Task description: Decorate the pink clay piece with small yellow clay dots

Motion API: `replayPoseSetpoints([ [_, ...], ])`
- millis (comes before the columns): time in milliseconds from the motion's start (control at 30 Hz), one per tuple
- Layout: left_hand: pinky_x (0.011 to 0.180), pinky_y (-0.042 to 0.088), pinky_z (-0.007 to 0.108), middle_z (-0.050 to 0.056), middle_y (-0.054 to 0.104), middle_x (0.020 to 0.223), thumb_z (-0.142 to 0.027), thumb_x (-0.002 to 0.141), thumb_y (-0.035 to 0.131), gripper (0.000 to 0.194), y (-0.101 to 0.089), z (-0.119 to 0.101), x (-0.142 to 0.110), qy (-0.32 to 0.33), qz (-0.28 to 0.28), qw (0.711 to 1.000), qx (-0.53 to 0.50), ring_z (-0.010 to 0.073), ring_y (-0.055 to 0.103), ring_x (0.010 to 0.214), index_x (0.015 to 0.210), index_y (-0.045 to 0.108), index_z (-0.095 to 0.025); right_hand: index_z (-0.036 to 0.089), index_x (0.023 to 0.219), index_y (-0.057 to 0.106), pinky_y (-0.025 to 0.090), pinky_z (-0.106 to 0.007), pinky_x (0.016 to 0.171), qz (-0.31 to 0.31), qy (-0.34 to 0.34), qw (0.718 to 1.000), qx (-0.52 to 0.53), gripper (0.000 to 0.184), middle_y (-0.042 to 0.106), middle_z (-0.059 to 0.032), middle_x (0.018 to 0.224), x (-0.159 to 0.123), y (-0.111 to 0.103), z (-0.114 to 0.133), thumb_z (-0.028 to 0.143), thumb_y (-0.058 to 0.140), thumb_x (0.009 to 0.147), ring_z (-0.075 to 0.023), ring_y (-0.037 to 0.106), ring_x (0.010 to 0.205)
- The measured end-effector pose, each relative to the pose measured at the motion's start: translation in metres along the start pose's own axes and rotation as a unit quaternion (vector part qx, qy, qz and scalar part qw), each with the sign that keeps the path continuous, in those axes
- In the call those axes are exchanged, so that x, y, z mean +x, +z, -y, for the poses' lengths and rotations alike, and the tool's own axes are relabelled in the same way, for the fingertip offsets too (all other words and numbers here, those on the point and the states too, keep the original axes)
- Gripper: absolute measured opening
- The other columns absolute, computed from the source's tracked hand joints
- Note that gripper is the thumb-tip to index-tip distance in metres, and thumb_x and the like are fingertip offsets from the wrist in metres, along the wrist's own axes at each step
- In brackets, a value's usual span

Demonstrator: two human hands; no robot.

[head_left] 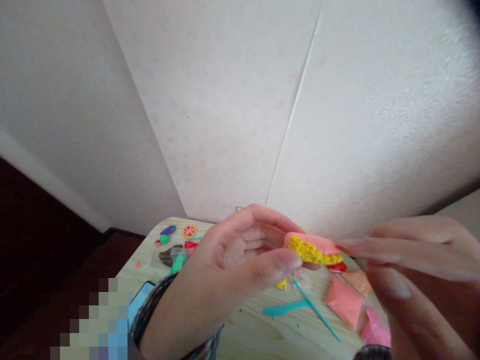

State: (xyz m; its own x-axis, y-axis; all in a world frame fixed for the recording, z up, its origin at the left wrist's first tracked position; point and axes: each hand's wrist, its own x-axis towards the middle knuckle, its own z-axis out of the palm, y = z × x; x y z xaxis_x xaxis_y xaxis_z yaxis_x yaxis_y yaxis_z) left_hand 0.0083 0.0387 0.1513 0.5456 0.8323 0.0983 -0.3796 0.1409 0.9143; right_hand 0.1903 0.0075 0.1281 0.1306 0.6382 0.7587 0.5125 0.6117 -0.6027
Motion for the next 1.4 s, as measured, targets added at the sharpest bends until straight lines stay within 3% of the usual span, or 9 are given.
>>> replayPoseSetpoints([
  [67, 0.072, 0.05, 0.017, -0.002, 0.071, 0.083, -0.031, 0.08, 0.073, 0.017, -0.003, 0.002, 0.001, 0.031, 0.026, 0.999, -0.028, 0.0086, 0.065, 0.076, 0.091, 0.067, -0.019, 0.038, 0.094, 0.072, 0.045, -0.025, 0.042, 0.021, 0.013, 0.999, -0.024, 0.017, 0.062, -0.0028, 0.081, -0.002, 0.001, 0.008, 0.027, 0.063, 0.084, -0.0166, 0.06, 0.069],
  [200, 0.073, 0.05, 0.013, -0.002, 0.071, 0.078, -0.028, 0.083, 0.071, 0.016, -0.004, 0.001, 0.002, 0.038, 0.039, 0.997, -0.051, 0.0055, 0.064, 0.075, 0.091, 0.068, -0.015, 0.032, 0.092, 0.07, 0.049, -0.023, 0.055, 0.057, 0.08, 0.995, -0.015, 0.011, 0.062, -0.0002, 0.086, -0.002, 0.004, 0.019, 0.03, 0.059, 0.089, -0.0132, 0.062, 0.074],
  [400, 0.071, 0.049, 0.011, -0.004, 0.072, 0.076, -0.03, 0.083, 0.071, 0.017, 0.0, -0.001, 0.005, 0.031, 0.041, 0.996, -0.07, 0.0037, 0.064, 0.073, 0.091, 0.067, -0.015, 0.031, 0.087, 0.068, 0.046, -0.019, 0.06, 0.069, 0.067, 0.995, 0.035, 0.007, 0.06, 0.0024, 0.081, 0.0, 0.008, 0.015, 0.031, 0.062, 0.089, -0.0105, 0.058, 0.074],
  [733, 0.069, 0.046, 0.011, -0.006, 0.068, 0.076, -0.037, 0.084, 0.069, 0.017, -0.001, 0.0, -0.001, 0.019, 0.014, 1.0, 0.01, 0.0045, 0.061, 0.073, 0.09, 0.067, -0.021, 0.029, 0.079, 0.067, 0.044, -0.02, 0.056, 0.057, 0.09, 0.993, 0.053, 0.008, 0.057, 0.002, 0.075, 0.001, 0.005, 0.014, 0.033, 0.066, 0.086, -0.0118, 0.055, 0.069],
  [1000, 0.074, 0.048, 0.013, -0.003, 0.071, 0.079, -0.036, 0.085, 0.067, 0.019, 0.0, -0.002, 0.001, 0.019, 0.027, 0.999, -0.003, 0.0052, 0.062, 0.075, 0.091, 0.064, -0.018, 0.031, 0.082, 0.068, 0.045, -0.02, 0.057, 0.075, 0.103, 0.989, 0.07, 0.005, 0.059, 0.0028, 0.076, 0.001, 0.004, 0.015, 0.032, 0.065, 0.086, -0.0118, 0.057, 0.069],
  [1400, 0.072, 0.05, 0.015, -0.001, 0.073, 0.078, -0.035, 0.084, 0.069, 0.02, 0.0, -0.001, 0.001, 0.014, 0.042, 0.998, -0.042, 0.0059, 0.064, 0.072, 0.091, 0.065, -0.016, 0.033, 0.069, 0.067, 0.04, -0.025, 0.048, 0.048, 0.164, 0.982, 0.078, 0.014, 0.057, 0.0037, 0.066, -0.003, 0.007, 0.014, 0.041, 0.068, 0.081, -0.0136, 0.056, 0.059],
])
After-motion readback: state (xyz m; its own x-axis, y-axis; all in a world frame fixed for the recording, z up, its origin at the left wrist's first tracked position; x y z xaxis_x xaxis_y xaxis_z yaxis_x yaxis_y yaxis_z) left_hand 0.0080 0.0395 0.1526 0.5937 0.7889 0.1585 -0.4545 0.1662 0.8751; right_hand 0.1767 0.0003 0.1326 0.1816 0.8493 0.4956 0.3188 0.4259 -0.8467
